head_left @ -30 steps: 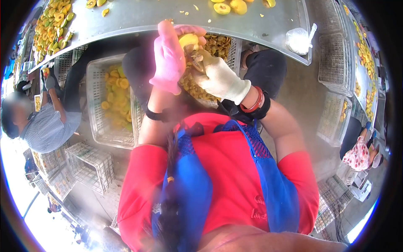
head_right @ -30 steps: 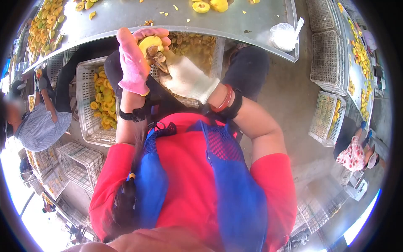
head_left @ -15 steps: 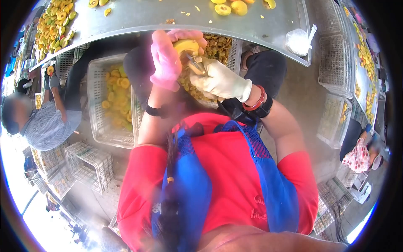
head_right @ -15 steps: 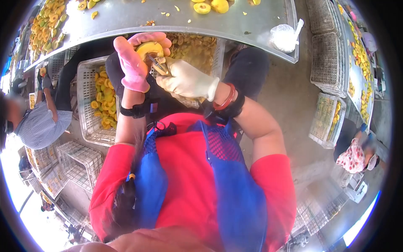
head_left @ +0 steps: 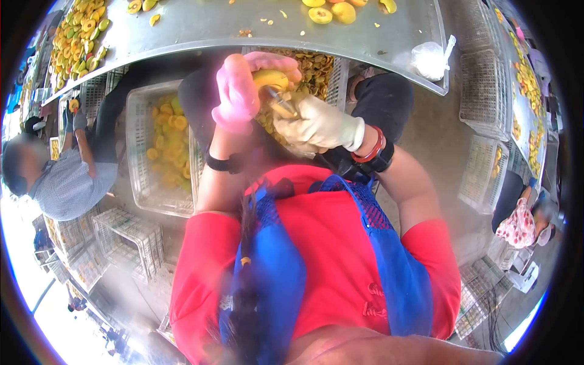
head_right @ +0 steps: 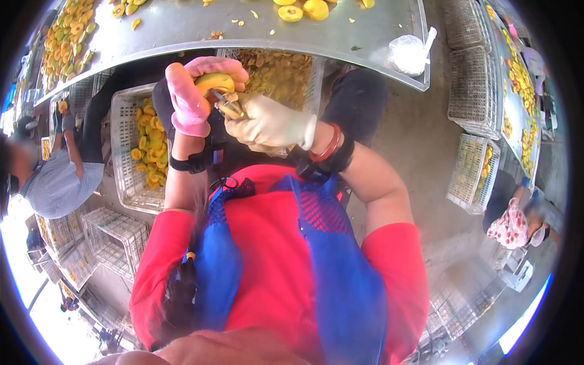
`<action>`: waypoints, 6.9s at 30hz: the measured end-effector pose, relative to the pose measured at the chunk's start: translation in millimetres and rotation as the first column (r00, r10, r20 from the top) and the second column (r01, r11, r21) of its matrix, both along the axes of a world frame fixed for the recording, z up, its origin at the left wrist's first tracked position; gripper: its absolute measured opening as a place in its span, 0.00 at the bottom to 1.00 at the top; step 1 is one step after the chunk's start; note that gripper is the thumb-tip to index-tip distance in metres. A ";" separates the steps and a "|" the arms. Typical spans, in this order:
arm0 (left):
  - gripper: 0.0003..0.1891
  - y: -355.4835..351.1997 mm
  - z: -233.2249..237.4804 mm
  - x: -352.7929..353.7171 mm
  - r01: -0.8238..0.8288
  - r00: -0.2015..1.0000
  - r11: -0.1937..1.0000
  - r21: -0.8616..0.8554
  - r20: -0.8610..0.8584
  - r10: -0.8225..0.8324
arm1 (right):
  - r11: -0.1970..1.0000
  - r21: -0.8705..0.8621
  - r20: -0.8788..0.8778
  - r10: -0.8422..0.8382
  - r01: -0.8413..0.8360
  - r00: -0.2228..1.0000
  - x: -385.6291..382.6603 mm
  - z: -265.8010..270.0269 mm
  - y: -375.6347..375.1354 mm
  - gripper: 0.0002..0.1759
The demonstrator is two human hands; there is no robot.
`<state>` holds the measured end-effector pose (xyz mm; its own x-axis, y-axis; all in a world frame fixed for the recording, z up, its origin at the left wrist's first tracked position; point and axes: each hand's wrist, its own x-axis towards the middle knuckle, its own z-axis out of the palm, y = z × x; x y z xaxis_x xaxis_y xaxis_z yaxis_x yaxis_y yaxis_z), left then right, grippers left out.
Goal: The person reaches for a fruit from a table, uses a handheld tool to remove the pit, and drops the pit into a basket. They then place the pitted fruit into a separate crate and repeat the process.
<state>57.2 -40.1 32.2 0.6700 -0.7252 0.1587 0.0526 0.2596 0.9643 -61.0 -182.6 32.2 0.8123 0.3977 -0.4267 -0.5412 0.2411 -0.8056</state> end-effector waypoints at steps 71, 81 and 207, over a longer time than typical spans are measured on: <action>0.20 -81.0 -104.1 150.4 -0.728 0.676 0.246 0.639 0.730 0.102 | 0.281 -0.789 0.522 -0.165 0.547 0.837 295.8 -149.7 -503.1 0.23; 0.22 -77.0 -112.9 150.1 -0.772 0.628 0.232 0.592 0.768 0.130 | 0.187 -0.952 0.270 0.132 0.243 0.954 269.4 -112.3 -313.3 0.22; 0.30 22.4 -17.9 -14.3 -0.229 0.827 0.971 -0.073 -0.541 0.154 | 0.561 -0.551 0.677 -0.132 0.617 0.725 -29.9 -20.4 24.2 0.18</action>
